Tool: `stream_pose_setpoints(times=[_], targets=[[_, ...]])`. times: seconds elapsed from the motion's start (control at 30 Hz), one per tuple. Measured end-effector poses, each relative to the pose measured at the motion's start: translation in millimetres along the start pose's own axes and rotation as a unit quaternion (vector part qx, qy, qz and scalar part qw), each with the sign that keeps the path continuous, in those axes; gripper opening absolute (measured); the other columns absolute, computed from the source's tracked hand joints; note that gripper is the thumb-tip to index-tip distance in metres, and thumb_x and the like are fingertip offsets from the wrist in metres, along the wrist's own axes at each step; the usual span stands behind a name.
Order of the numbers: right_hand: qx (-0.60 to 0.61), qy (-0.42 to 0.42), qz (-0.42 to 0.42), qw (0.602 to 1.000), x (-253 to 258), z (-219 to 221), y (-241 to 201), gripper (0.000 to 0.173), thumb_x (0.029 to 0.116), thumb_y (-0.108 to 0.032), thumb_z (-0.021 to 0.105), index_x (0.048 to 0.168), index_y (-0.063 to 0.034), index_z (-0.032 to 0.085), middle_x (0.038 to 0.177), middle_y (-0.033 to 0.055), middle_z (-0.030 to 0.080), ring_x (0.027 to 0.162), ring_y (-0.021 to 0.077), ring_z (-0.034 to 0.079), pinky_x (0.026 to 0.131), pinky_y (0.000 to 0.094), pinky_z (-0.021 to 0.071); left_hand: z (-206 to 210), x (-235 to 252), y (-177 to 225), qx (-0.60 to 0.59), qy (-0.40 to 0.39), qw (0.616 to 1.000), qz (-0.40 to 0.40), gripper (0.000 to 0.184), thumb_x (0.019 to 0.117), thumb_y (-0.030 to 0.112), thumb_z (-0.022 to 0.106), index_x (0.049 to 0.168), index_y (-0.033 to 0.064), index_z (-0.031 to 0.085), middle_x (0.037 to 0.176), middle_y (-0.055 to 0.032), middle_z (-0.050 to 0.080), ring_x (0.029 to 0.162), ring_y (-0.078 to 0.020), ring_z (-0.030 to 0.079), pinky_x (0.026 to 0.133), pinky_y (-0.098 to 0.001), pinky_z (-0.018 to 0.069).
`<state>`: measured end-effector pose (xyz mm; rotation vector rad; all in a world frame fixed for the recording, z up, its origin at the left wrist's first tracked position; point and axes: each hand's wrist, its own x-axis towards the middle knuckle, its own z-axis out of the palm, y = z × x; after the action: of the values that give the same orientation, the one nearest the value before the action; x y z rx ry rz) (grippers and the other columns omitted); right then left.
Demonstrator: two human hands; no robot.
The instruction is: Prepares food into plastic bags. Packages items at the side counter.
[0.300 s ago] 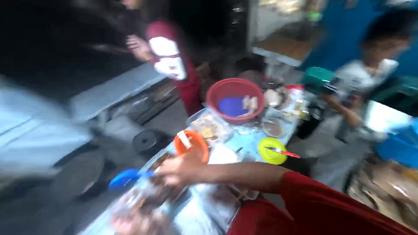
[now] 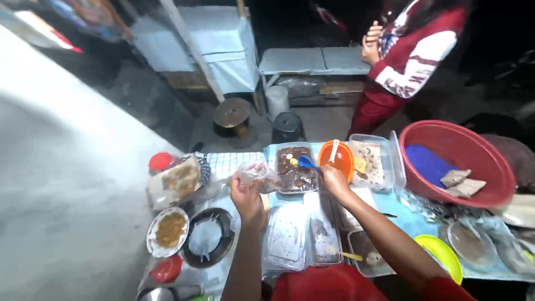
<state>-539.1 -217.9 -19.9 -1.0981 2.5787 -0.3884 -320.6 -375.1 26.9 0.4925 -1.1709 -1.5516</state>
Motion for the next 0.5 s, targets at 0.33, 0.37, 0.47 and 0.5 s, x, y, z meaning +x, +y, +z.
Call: stream_pose_setpoints(times=[0.33, 0.37, 0.47, 0.5], targets=[[-0.028, -0.026, -0.100, 0.994, 72.0, 47.4, -42.5, 0.038, 0.1007, -0.009, 0.054, 0.138, -0.0038, 0.060, 0.136, 0.0237, 0.060, 0.120, 0.0408, 0.064, 0.100, 0.0558, 0.0538, -63.3, -58.3, 41.9, -0.038, 0.045, 0.998, 0.025, 0.055, 0.0864, 0.014, 0.081, 0.132, 0.0072, 0.052, 0.127, -0.0150, 0.069, 0.111, -0.0319, 0.070, 0.091, -0.0469, 0.0614], [-0.028, -0.024, -0.100, 0.994, 75.9, 54.8, -45.3, 0.038, 0.1015, -0.008, 0.053, 0.139, -0.0043, 0.059, 0.137, 0.0236, 0.059, 0.120, 0.0407, 0.064, 0.099, 0.0557, 0.0544, -68.9, -64.2, 42.5, -0.030, 0.051, 0.998, 0.022, 0.055, 0.0855, 0.016, 0.082, 0.131, 0.0088, 0.053, 0.126, -0.0144, 0.069, 0.110, -0.0315, 0.070, 0.089, -0.0462, 0.0621], [-0.037, -0.018, -0.083, 0.996, 82.6, 72.7, -48.0, 0.042, 0.1019, -0.004, 0.050, 0.144, -0.0054, 0.055, 0.140, 0.0242, 0.056, 0.122, 0.0413, 0.063, 0.098, 0.0554, 0.0551, -87.2, -82.0, 39.8, -0.009, 0.066, 0.998, 0.014, 0.057, 0.0851, 0.021, 0.084, 0.132, 0.0110, 0.054, 0.129, -0.0138, 0.068, 0.112, -0.0314, 0.070, 0.090, -0.0461, 0.0614], [-0.042, -0.018, -0.080, 0.996, 83.4, 77.1, -45.9, 0.044, 0.1015, -0.003, 0.050, 0.145, -0.0066, 0.054, 0.141, 0.0240, 0.056, 0.123, 0.0411, 0.062, 0.098, 0.0551, 0.0551, -92.3, -87.6, 38.6, -0.002, 0.070, 0.997, 0.014, 0.057, 0.0858, 0.023, 0.083, 0.133, 0.0116, 0.054, 0.130, -0.0134, 0.068, 0.113, -0.0313, 0.070, 0.091, -0.0458, 0.0613]])
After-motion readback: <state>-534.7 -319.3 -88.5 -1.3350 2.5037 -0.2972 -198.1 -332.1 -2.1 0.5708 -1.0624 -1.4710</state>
